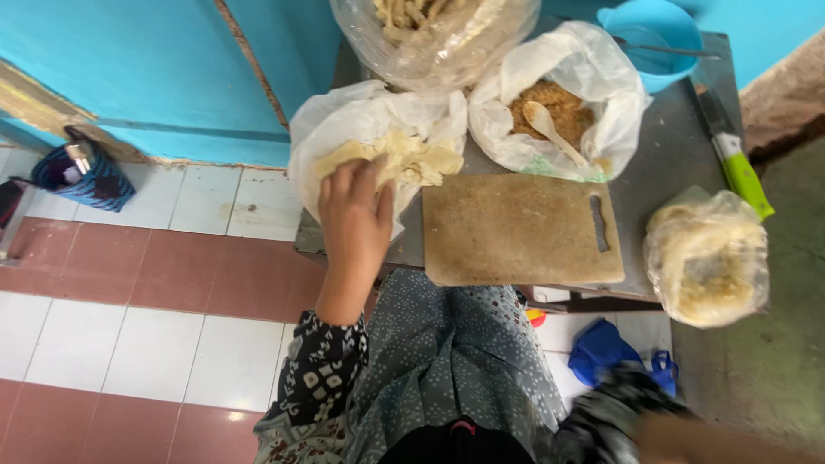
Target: The person sits at a metal table and folds thin pastry wrappers around a filling, pressing the edges closed by hand on a cutting board. They take wrappers from a plastic bag, add filling with a spoon from a bag of brown mixture, fold each wrapper into a filled parcel, and set finished parcels aside.
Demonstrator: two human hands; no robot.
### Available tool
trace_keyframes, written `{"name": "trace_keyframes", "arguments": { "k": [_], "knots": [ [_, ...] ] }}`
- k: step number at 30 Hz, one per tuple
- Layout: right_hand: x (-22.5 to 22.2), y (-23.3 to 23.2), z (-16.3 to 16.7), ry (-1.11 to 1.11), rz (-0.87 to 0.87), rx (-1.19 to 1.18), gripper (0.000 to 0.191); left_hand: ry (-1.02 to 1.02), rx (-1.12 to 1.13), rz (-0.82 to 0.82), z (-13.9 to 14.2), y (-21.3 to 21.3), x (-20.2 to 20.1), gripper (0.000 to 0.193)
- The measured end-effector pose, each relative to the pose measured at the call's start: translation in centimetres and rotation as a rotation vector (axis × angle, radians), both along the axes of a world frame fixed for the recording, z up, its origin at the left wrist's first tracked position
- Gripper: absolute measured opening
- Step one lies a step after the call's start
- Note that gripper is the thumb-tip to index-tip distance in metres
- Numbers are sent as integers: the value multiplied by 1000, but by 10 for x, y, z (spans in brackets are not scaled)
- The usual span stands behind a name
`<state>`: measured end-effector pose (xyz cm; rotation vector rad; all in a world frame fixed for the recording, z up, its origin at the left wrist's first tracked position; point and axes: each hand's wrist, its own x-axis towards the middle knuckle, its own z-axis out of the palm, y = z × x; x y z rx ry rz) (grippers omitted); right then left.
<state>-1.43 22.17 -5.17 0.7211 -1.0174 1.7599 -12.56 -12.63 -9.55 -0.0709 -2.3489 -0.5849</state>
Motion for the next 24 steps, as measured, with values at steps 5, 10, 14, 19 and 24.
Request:
{"name": "trace_keyframes", "arguments": {
  "k": [5, 10, 14, 19, 24],
  "knots": [
    [-95, -98, -13, -546, 340, 821, 13, -213, -79, 190, 7, -45, -18, 38],
    [-143, -167, -3, -567, 145, 1045, 15, -487, -102, 275, 5, -63, -34, 5],
    [-160, -199, -1, -478, 111, 1136, 24, -293, -145, 204, 2, -66, -44, 32],
    [-186, -241, -22, -251, 142, 1181, 35, -346, 27, 145, 3, -68, -48, 30],
    [-207, -255, -39, -533, 299, 1004, 28, -315, 633, -72, -4, -64, -47, 27]
  ]
}}
